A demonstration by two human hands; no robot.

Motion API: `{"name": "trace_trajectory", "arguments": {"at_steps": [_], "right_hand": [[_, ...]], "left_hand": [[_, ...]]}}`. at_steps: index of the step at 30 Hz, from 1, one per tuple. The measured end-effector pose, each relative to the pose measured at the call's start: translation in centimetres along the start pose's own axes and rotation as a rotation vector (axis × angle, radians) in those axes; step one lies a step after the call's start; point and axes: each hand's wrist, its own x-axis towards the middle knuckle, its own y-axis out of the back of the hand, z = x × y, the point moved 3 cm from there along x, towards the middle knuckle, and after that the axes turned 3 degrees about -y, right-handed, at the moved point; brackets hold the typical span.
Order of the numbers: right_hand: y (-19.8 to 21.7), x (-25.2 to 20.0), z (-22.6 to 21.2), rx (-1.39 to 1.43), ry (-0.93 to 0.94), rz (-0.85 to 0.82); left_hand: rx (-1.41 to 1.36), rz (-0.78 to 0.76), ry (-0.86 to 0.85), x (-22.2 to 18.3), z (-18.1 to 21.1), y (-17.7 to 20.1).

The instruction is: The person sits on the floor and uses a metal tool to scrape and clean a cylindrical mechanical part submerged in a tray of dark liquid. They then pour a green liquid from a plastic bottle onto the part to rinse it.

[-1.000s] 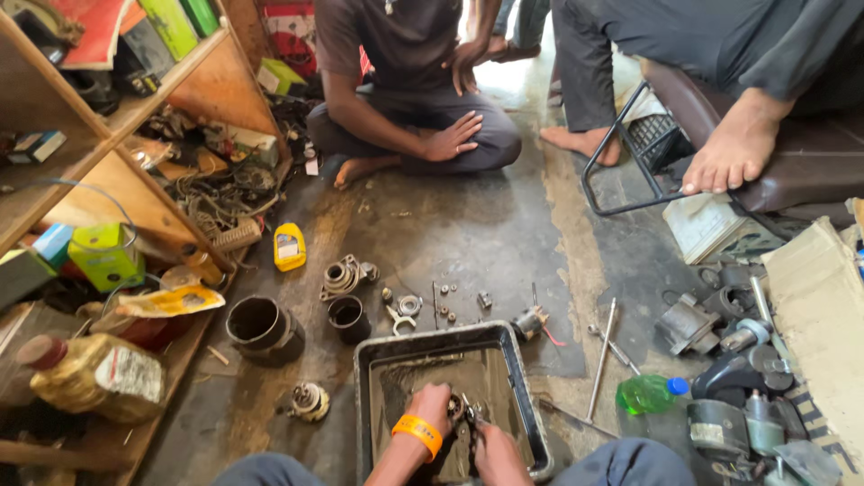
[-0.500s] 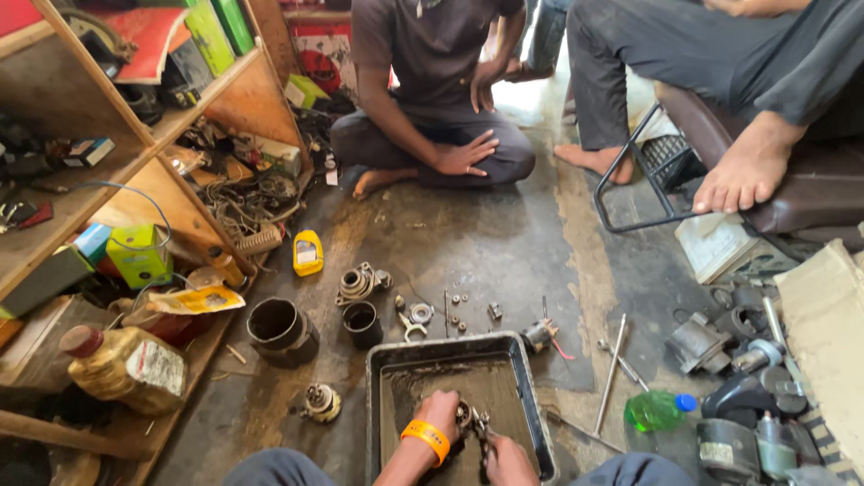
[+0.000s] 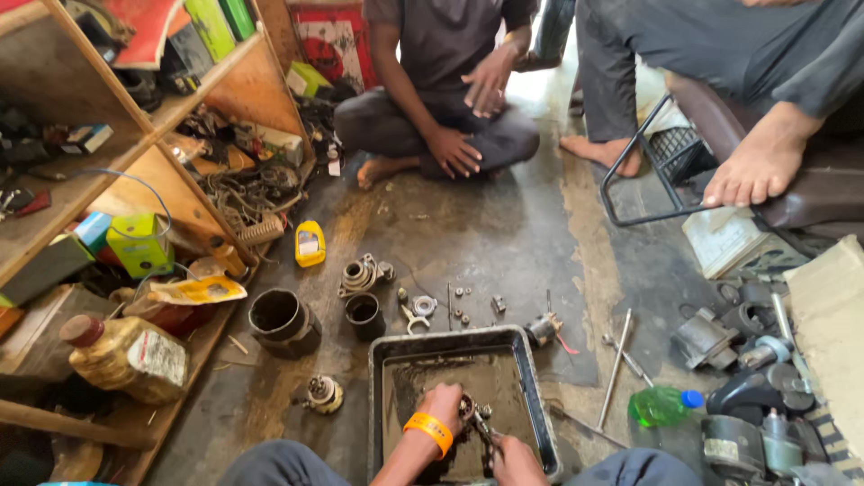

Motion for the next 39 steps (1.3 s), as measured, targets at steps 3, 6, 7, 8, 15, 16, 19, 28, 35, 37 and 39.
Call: {"name": "trace_trajectory", "arguments": {"at_steps": [3,6,7,8,15,16,19,28,35,37,39], "right_hand": [[-0.1,0.7,-0.4,0.073,0.059,-0.046],[-0.1,0.3,0.0,0.150,-0.089,-0.077],[0.4,-0.1,0.0,0.109,-0.047,-0.056],[1.0,-0.6,-0.1,0.068,-0.004,-0.036],[7.5,-1.2,-1.3,-0.259,0.175,0.069],[7.5,-1.3,-1.3,-0.268,0.142,0.018],[7.0,-0.2,-1.4,-0.285,0.097,-0.068],[4.7,2.5,-0.9,-0.371,0.010,-0.109],[4.0,1.4,-1.1,-0.328,0.081,-0.029],[4.6,1.2,-1.0,-0.293,0.097,-0.035],[5.9,1.7,-0.9,-0.310,0.153,-0.044]], "left_hand": [[0.030,-0.009,0.003,0.3,0.0,0.4],[0.031,0.007,-0.011,0.3,-0.4,0.2],[0.035,0.008,-0.024,0.2,-0.4,-0.1],[0.039,0.008,-0.037,0.1,-0.3,-0.3],[0.081,-0.055,-0.027,0.5,-0.3,0.1],[0.066,-0.047,-0.028,0.3,-0.2,0.0],[0.036,-0.011,-0.038,0.3,-0.1,0.6],[0.025,0.024,-0.071,-0.8,0.2,1.3],[0.059,0.008,-0.077,-0.6,-0.3,0.5],[0.057,0.007,-0.087,-0.4,-0.4,0.1],[0.054,0.025,-0.115,-0.5,-0.4,0.1]]}}
